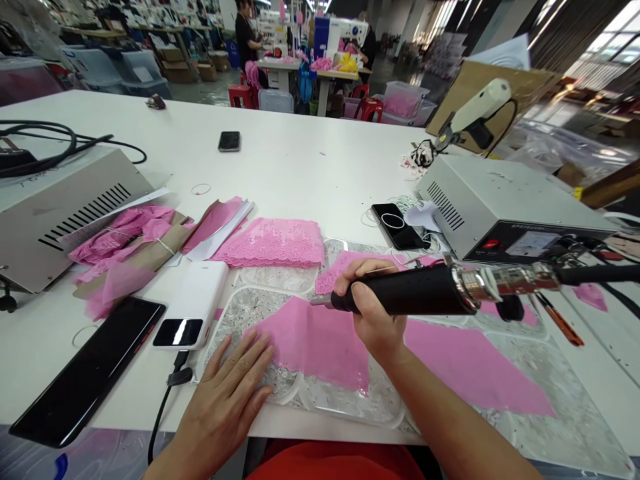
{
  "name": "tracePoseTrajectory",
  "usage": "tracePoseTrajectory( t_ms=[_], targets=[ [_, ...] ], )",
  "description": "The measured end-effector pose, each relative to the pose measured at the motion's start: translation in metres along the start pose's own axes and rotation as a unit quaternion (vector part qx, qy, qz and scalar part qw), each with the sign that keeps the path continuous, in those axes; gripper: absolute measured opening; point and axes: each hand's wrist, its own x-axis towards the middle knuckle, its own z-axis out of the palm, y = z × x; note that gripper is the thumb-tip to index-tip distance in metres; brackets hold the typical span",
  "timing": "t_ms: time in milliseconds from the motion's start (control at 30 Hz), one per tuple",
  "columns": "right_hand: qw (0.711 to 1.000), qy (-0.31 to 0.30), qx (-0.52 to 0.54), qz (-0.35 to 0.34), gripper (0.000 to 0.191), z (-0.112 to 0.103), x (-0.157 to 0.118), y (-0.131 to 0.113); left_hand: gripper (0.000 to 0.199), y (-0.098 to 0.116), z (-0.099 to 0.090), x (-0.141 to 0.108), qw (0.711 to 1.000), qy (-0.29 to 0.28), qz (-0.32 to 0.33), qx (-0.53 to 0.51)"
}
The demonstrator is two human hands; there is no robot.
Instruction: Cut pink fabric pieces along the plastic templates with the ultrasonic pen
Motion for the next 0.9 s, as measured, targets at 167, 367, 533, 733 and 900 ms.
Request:
tracePoseTrajectory(
  t_ms=[167,367,533,733,900],
  targets=[
    [1.000,-0.014,0.003,0.008,0.010,0.006,0.001,0.006,0.031,0.001,0.000,-0.001,1.000,0.001,0.000,-0.006],
    [1.000,-0.008,-0.010,0.013,0.009,0.007,0.000,0.004,0.032,0.001,0.000,-0.002,1.000,0.005,-0.012,-0.017],
    [1.000,-0.025,-0.016,0.008,0.008,0.005,0.002,0.004,0.032,0.001,0.000,-0.002,1.000,-0.003,-0.012,-0.011],
    [1.000,-0.022,-0.018,0.009,0.009,0.007,0.002,0.004,0.031,0.003,-0.002,-0.002,1.000,0.004,-0.013,-0.011],
    [1.000,-0.021,-0.004,0.004,0.010,0.018,0.004,0.007,0.030,0.004,-0.001,-0.005,0.999,0.023,-0.027,-0.013]
  ],
)
